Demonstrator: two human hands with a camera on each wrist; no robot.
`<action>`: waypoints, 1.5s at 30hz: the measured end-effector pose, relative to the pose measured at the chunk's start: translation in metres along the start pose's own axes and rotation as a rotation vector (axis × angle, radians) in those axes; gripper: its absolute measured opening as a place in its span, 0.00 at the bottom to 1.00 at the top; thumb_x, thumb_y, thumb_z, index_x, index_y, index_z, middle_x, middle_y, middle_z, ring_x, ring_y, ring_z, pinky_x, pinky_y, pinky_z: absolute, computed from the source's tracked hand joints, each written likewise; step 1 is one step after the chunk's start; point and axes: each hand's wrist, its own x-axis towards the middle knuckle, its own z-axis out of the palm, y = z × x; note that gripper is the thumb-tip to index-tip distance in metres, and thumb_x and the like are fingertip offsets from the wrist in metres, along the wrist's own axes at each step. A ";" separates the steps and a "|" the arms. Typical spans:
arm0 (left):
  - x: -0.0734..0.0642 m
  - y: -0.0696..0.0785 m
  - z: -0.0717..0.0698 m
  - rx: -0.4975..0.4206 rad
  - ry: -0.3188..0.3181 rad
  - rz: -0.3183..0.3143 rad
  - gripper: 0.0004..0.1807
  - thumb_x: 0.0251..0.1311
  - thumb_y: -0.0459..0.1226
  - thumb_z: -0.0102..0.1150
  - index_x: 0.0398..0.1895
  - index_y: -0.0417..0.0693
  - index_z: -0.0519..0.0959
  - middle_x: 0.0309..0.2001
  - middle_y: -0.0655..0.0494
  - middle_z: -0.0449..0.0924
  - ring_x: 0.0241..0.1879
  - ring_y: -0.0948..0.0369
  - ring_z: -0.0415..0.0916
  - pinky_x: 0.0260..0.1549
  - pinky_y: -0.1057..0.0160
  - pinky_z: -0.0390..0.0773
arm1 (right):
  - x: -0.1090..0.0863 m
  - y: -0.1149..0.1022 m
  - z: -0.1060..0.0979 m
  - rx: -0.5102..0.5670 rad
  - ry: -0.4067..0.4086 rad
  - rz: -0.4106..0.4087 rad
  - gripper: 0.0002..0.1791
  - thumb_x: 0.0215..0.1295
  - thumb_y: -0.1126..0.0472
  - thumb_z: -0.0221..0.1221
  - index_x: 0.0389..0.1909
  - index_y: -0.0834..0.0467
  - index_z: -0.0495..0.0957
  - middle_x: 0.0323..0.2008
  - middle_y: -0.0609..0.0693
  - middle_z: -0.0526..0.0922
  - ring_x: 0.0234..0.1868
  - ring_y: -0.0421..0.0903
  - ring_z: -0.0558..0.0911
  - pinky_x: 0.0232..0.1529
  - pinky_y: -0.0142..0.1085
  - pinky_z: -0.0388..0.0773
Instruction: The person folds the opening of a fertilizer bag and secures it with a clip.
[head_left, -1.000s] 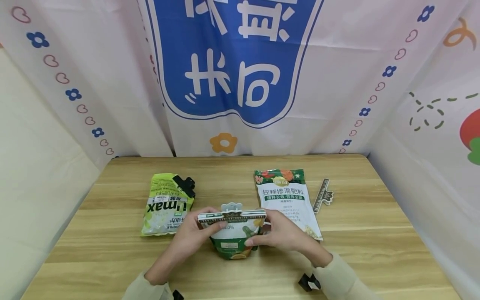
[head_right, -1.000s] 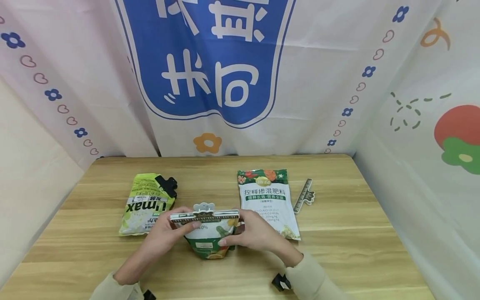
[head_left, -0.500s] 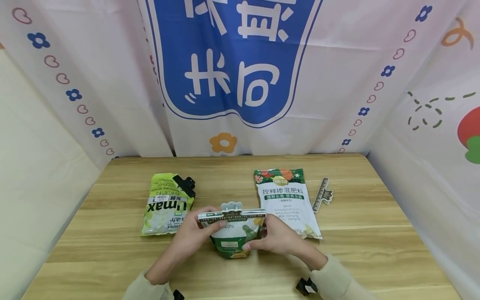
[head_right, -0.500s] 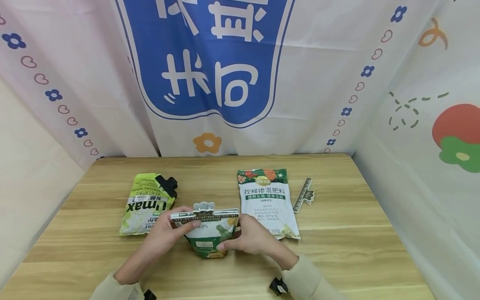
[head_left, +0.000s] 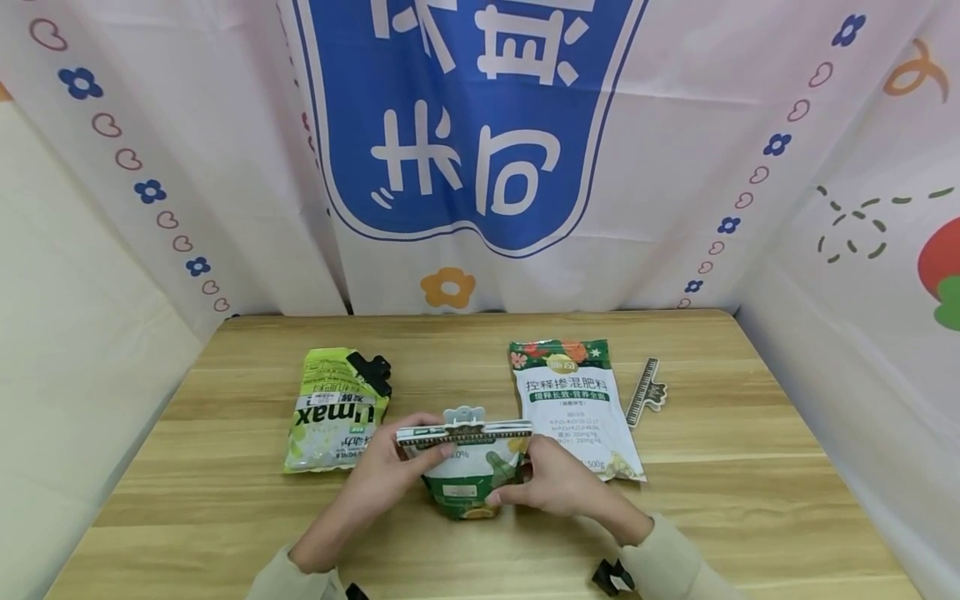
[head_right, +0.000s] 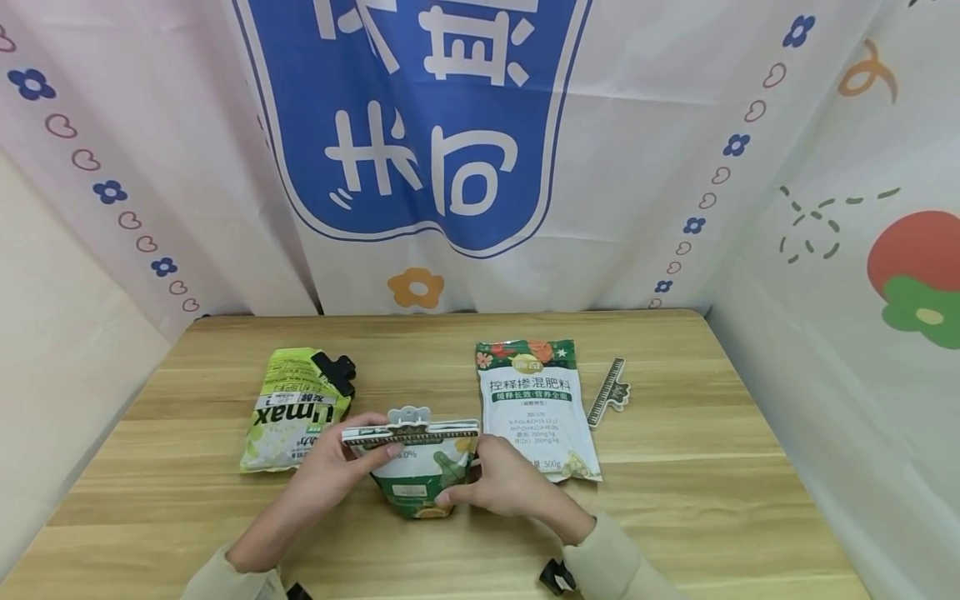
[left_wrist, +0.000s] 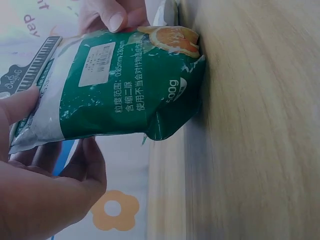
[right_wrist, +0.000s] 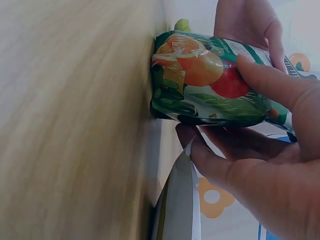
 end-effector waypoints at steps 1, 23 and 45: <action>0.000 0.000 -0.001 0.007 -0.008 -0.003 0.23 0.63 0.40 0.73 0.59 0.44 0.81 0.56 0.43 0.85 0.51 0.57 0.83 0.49 0.65 0.83 | 0.000 0.000 0.000 -0.005 0.002 0.001 0.28 0.59 0.49 0.77 0.56 0.56 0.82 0.50 0.46 0.89 0.49 0.38 0.84 0.55 0.35 0.81; -0.006 -0.018 -0.008 0.208 -0.241 -0.078 0.38 0.58 0.44 0.79 0.68 0.41 0.72 0.60 0.47 0.84 0.58 0.53 0.84 0.55 0.55 0.85 | 0.001 0.002 -0.001 0.028 -0.006 0.007 0.27 0.58 0.49 0.78 0.55 0.56 0.84 0.48 0.46 0.90 0.44 0.36 0.83 0.48 0.33 0.81; -0.002 -0.018 -0.011 0.235 -0.236 -0.072 0.33 0.58 0.46 0.78 0.63 0.42 0.79 0.55 0.49 0.87 0.49 0.59 0.85 0.49 0.62 0.85 | -0.001 0.001 -0.005 0.118 -0.015 0.059 0.24 0.59 0.48 0.77 0.51 0.54 0.85 0.41 0.43 0.90 0.39 0.41 0.84 0.41 0.32 0.81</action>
